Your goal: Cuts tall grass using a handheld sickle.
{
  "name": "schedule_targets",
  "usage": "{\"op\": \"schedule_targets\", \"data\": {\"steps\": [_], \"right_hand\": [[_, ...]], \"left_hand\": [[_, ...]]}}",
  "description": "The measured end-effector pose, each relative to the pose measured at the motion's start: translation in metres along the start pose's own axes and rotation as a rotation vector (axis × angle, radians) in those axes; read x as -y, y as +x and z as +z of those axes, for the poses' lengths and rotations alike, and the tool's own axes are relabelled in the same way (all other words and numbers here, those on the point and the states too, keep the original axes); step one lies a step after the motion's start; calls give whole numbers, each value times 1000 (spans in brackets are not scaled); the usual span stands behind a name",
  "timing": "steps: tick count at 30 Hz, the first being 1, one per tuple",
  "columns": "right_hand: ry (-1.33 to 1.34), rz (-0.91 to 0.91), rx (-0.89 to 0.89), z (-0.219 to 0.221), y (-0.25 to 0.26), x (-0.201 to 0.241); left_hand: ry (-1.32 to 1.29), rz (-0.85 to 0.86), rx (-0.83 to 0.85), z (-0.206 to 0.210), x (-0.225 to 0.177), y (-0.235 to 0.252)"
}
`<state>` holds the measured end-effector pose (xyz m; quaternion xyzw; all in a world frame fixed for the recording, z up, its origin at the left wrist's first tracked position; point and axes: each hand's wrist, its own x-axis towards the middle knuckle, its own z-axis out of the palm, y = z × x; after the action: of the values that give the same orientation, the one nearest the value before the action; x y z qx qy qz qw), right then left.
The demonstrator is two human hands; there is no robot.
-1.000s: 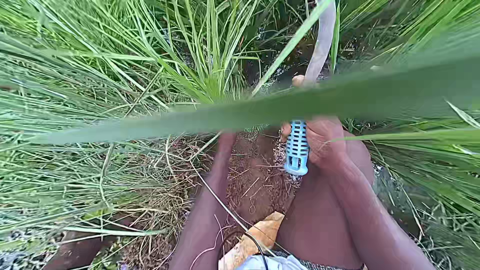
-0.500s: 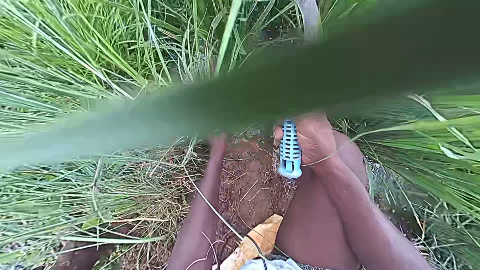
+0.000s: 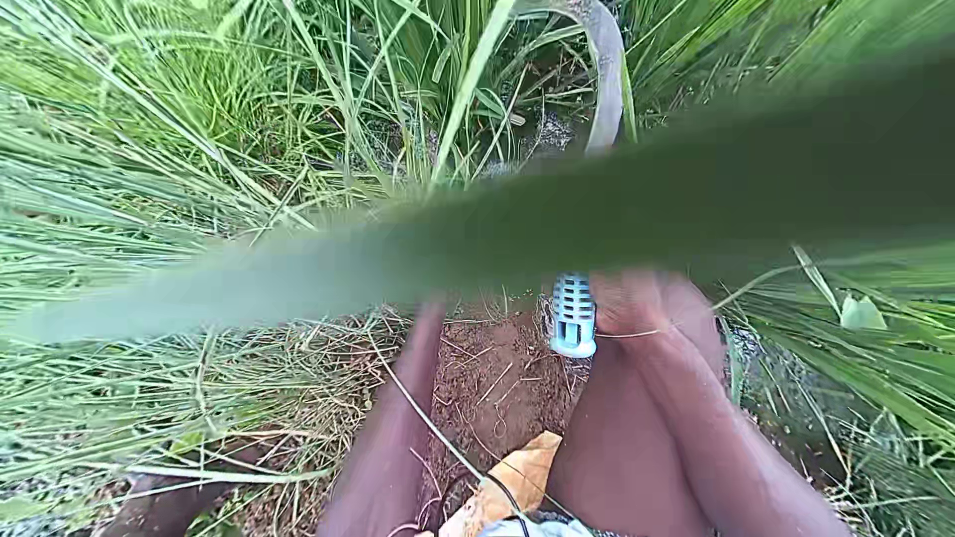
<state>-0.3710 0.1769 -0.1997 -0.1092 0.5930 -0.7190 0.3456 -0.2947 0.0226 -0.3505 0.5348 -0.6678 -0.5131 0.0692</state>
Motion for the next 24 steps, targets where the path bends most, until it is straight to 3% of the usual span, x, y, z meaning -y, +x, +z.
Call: {"op": "schedule_targets", "data": {"steps": [2, 5, 7, 9, 12, 15, 18, 22, 24], "right_hand": [[-32, -29, -24, -4, -8, -4], [-91, -37, -18, -5, 2, 0], [-59, -22, -8, -5, 8, -1], [22, -9, 24, -5, 9, -3], [39, -42, 14, -8, 3, -8], [-36, -39, -13, -3, 1, 0], [-25, 10, -25, 4, 9, 3], [-82, -27, 2, -1, 0, -3], [-110, -77, 22, -4, -6, -2]], "left_hand": [[-135, -10, -19, -8, -6, -1], [-433, 103, -127, 1, 9, 9], [-247, 145, 26, 8, 44, 14], [-17, 62, 229, 0, 44, 17], [12, -54, 144, -15, -7, 11], [-75, 168, 13, -6, 15, -1], [146, 69, 311, -17, 1, -14], [-141, -72, 25, -28, -8, -8], [-116, -63, 6, -27, -12, -12]]}}
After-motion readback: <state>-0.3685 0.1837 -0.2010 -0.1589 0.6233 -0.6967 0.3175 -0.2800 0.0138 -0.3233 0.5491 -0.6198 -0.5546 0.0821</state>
